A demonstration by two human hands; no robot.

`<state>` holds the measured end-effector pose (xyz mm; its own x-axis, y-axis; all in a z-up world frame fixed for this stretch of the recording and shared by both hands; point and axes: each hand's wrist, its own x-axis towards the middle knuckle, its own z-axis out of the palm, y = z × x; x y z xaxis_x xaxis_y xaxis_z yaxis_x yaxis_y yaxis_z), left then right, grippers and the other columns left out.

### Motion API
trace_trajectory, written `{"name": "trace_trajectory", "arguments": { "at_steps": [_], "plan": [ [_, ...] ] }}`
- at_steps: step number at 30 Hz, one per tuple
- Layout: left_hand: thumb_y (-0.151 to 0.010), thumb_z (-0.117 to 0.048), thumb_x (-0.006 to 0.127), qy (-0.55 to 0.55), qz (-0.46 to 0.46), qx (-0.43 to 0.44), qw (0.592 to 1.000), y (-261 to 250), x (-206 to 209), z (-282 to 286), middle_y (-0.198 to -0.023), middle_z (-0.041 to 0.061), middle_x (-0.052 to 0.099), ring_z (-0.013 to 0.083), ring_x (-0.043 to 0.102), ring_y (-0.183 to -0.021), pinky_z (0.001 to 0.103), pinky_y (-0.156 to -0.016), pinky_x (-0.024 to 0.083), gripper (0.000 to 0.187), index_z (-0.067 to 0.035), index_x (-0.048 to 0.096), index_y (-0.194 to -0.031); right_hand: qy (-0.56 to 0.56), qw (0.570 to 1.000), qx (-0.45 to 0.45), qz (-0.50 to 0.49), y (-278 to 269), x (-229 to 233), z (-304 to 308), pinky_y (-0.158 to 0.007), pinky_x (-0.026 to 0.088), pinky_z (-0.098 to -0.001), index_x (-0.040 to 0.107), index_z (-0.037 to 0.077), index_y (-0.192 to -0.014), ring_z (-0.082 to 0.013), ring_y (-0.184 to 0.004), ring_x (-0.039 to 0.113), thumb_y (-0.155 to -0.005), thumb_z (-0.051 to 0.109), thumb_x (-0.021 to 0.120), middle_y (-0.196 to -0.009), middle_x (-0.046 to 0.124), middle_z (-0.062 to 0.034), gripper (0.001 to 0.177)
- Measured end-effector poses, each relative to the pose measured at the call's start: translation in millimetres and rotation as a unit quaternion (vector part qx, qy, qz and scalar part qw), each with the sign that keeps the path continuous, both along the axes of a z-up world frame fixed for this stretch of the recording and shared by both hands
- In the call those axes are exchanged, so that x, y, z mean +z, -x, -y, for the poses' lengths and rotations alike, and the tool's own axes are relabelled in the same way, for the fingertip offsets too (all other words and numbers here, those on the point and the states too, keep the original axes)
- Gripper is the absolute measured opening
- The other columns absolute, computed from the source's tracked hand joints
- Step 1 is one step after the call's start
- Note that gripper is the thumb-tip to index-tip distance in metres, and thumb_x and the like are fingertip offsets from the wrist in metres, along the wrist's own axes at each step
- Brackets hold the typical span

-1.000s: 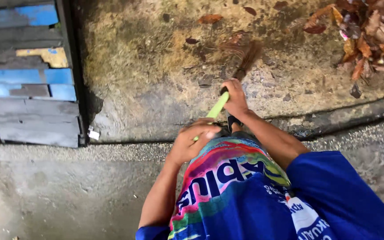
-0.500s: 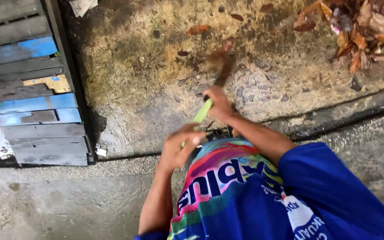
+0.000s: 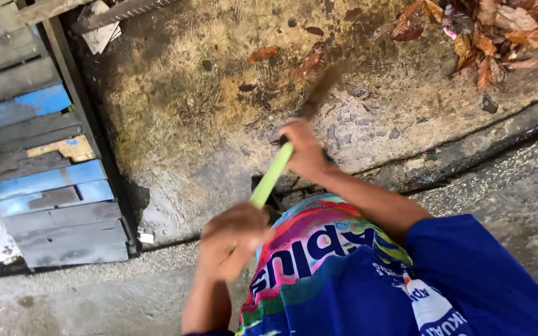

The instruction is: Sweeping dry leaves into a pile using a broom.

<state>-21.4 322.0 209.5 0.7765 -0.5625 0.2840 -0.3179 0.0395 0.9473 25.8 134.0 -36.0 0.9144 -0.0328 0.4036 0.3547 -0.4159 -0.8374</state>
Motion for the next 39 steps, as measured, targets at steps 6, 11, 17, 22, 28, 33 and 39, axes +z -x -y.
{"name": "trace_trajectory", "arguments": {
  "at_steps": [6,11,17,22,28,33,39],
  "plan": [
    [-0.096,-0.009,0.066,-0.083,-0.008,-0.078,0.993,-8.2,34.8,-62.8,-0.078,0.006,0.067,0.0235,0.066,-0.074,0.037,-0.070,0.055,0.014,-0.005,0.075,-0.106,-0.037,0.989,0.139,0.014,0.6,-26.1,-117.1,-0.101,0.049,-0.0465,0.057,0.006,-0.108,-0.0331,-0.115,0.058,-0.081,0.002,0.075,-0.110,0.060,-0.0108,0.032],
    [-0.096,-0.006,0.066,-0.128,-0.005,-0.042,0.991,-17.6,-40.0,-105.8,-0.078,0.008,0.065,0.0246,0.061,-0.071,0.039,-0.071,0.050,0.016,-0.004,0.077,-0.108,-0.040,0.985,0.151,-0.075,12.9,-84.2,-151.8,-0.098,0.049,-0.0466,0.059,0.005,-0.114,-0.0375,-0.114,0.058,-0.075,0.006,0.074,-0.114,0.060,-0.0163,0.041],
    [-0.098,-0.005,0.068,-0.069,0.006,-0.117,0.991,-27.3,-78.0,-112.6,-0.085,0.009,0.068,0.0282,0.064,-0.081,0.041,-0.081,0.052,0.015,-0.006,0.075,-0.111,0.038,0.993,-0.041,-0.102,26.4,-97.1,-111.0,-0.097,0.049,-0.0478,0.060,0.009,-0.115,-0.0424,-0.113,0.057,-0.075,0.007,0.077,-0.114,0.060,-0.0180,0.044],
    [-0.099,-0.004,0.067,-0.019,0.043,-0.154,0.987,-46.3,-41.2,-149.8,-0.087,0.010,0.068,0.0283,0.066,-0.085,0.042,-0.084,0.055,0.017,-0.006,0.073,-0.115,0.031,0.996,-0.057,-0.059,0.1,-46.8,-145.4,-0.096,0.049,-0.0473,0.057,0.006,-0.116,-0.0428,-0.113,0.058,-0.076,0.007,0.080,-0.114,0.058,-0.0195,0.046],
    [-0.090,-0.002,0.069,-0.021,0.122,-0.141,0.982,-35.0,-2.0,-217.4,-0.068,0.003,0.053,0.0244,0.056,-0.068,0.044,-0.072,0.051,0.022,-0.005,0.075,-0.112,-0.024,0.999,0.017,0.019,-27.3,1.2,-241.9,-0.095,0.048,-0.0485,0.059,0.007,-0.112,-0.0388,-0.107,0.060,-0.075,0.008,0.082,-0.111,0.061,-0.0157,0.044],
    [-0.095,-0.007,0.070,-0.199,0.087,-0.074,0.973,-27.2,-58.8,-241.1,-0.067,0.008,0.056,0.0262,0.054,-0.065,0.042,-0.072,0.048,0.014,-0.009,0.079,-0.105,0.003,0.997,0.079,0.011,-35.7,-53.3,-287.1,-0.097,0.049,-0.0475,0.058,0.007,-0.114,-0.0421,-0.113,0.058,-0.074,0.003,0.075,-0.115,0.060,-0.0188,0.044],
    [-0.103,-0.018,0.064,-0.143,-0.009,-0.016,0.990,-37.3,-146.7,-220.4,-0.104,0.014,0.072,0.0306,0.067,-0.103,0.042,-0.093,0.054,0.019,-0.009,0.074,-0.117,0.004,0.998,-0.043,-0.043,-12.2,-153.1,-232.5,-0.083,0.047,-0.0457,0.061,0.011,-0.104,-0.0361,-0.094,0.058,-0.079,0.004,0.072,-0.096,0.061,-0.0134,0.028]
  ]
}}
